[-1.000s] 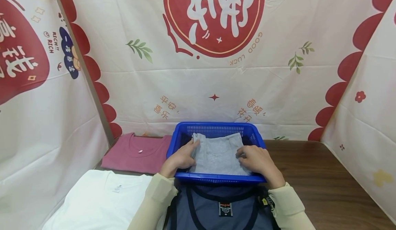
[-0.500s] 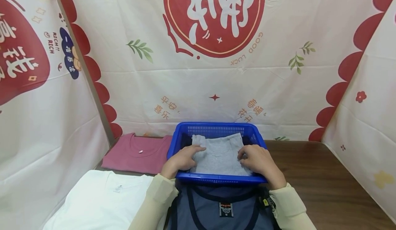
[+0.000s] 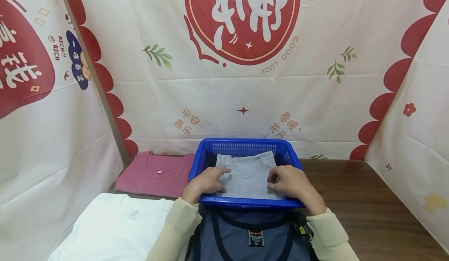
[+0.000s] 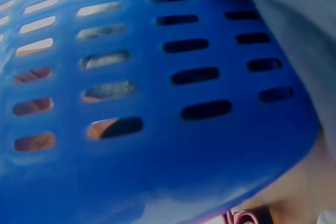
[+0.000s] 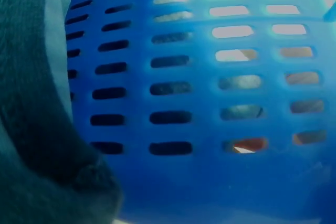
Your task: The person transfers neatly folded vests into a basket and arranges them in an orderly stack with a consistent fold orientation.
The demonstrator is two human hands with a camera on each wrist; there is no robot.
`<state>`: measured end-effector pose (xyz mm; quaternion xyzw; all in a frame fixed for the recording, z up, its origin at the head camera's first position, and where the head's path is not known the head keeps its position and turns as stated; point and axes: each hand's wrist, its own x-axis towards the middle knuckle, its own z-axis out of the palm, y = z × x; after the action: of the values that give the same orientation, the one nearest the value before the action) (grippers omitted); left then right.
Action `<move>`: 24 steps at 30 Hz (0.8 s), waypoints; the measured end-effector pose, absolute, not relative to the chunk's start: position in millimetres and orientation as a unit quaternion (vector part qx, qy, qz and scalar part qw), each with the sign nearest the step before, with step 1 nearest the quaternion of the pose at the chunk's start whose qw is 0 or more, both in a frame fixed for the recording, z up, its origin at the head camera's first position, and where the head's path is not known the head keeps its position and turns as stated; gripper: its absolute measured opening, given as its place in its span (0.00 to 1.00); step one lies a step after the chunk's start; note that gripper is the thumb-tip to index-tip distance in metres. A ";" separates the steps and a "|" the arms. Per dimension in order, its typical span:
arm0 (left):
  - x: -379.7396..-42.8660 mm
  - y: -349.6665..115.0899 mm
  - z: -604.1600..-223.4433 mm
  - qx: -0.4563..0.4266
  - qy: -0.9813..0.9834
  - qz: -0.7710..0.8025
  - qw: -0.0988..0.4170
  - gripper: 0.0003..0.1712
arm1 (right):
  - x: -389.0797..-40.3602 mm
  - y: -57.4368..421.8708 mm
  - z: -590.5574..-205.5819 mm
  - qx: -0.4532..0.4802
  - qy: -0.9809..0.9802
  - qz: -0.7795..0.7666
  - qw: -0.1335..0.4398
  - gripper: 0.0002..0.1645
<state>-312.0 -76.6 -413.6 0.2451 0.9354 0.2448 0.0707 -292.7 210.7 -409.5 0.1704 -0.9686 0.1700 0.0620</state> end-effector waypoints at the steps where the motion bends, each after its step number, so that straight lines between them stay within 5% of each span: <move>1: -311.6 -76.4 -413.3 0.246 0.936 0.241 0.068 0.34 | -292.3 210.6 -409.8 0.172 -0.970 0.164 0.056 0.06; 9: -311.7 -77.2 -414.6 0.249 0.942 0.221 0.054 0.13 | -292.2 209.9 -412.2 0.168 -0.976 0.125 0.055 0.12; 14: -313.9 -77.1 -417.9 0.249 0.943 0.216 0.043 0.15 | -292.5 209.9 -413.5 0.174 -0.975 0.126 0.062 0.03; 24: -317.0 -76.5 -411.1 0.266 0.918 0.291 -0.049 0.13 | -293.3 214.7 -408.9 0.191 -0.946 0.231 0.121 0.05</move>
<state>-317.0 -76.5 -411.1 0.2661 0.9178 0.2906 -0.0488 -293.3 214.7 -408.9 0.1913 -0.9464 0.2307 0.1207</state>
